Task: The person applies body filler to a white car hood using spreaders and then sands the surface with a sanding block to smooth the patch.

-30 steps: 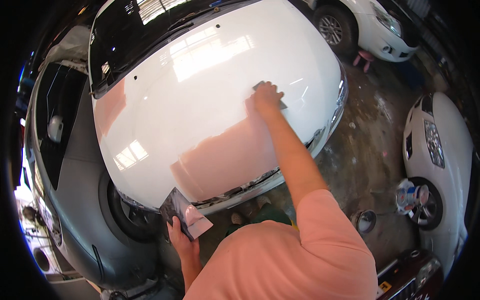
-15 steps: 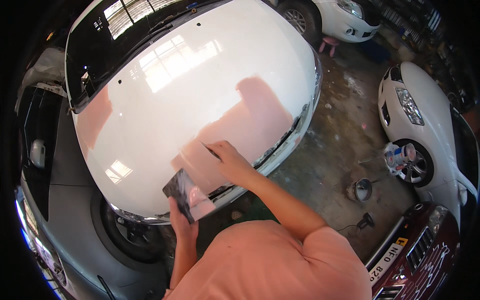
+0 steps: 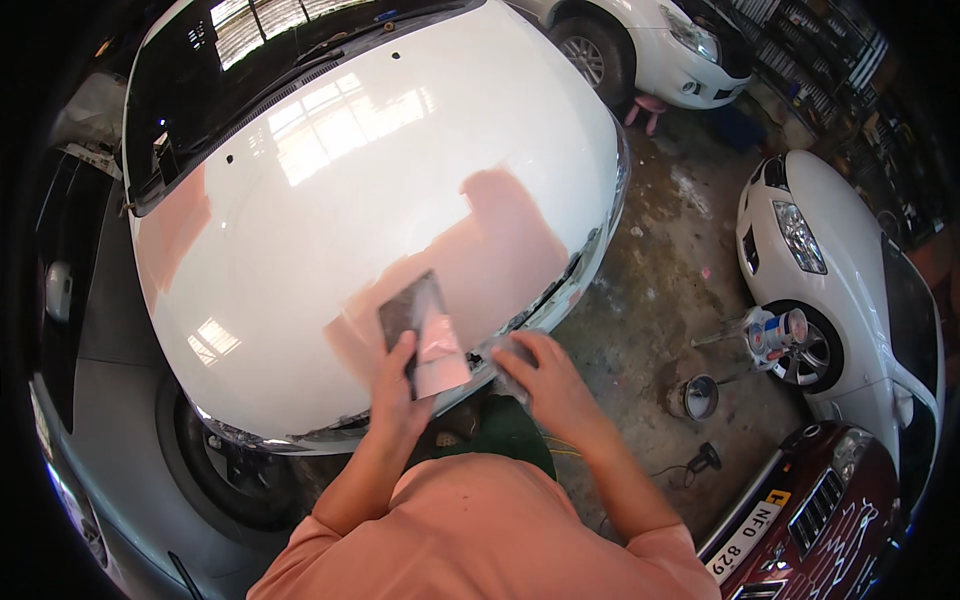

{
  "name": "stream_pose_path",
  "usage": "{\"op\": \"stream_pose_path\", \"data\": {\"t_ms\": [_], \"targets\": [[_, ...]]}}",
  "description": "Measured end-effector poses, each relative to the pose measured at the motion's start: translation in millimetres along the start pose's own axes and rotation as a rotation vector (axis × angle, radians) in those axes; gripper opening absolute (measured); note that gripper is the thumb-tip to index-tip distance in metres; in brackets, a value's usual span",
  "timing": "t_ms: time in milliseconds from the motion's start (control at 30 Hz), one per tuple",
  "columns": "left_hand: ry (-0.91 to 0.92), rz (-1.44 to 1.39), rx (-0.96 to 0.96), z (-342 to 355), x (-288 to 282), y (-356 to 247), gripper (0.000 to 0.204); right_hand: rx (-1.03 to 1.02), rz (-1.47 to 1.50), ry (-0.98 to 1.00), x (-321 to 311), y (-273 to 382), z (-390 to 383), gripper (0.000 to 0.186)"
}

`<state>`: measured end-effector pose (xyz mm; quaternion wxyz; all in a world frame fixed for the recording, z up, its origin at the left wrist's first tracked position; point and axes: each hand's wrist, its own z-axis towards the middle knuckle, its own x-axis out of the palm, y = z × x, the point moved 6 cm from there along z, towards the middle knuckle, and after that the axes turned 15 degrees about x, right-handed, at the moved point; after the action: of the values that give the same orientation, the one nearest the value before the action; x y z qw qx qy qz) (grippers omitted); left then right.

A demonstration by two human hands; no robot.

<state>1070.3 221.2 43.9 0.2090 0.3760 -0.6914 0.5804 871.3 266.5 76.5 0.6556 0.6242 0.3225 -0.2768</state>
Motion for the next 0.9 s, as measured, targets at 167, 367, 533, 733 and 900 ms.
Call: {"op": "stream_pose_path", "data": {"t_ms": [167,367,533,733,900], "targets": [[0.071,0.094,0.164,-1,-17,-37,0.052,-0.073,-0.395,-0.178,11,-69,132,0.050],[-0.067,0.234,0.220,-24,-58,-30,0.049,-0.145,-0.586,-0.314,36,-72,321,0.036],[-0.192,0.245,0.227,-36,-80,-22,0.049,-0.150,-0.573,-0.207,52,-81,344,0.037],[-0.121,0.297,0.169,-35,-83,-20,0.048,-0.205,-0.537,-0.175,69,-111,197,0.043],[-0.070,0.367,0.148,-39,-78,-24,0.048,-0.099,-0.390,-0.263,108,-155,93,0.053]]}}
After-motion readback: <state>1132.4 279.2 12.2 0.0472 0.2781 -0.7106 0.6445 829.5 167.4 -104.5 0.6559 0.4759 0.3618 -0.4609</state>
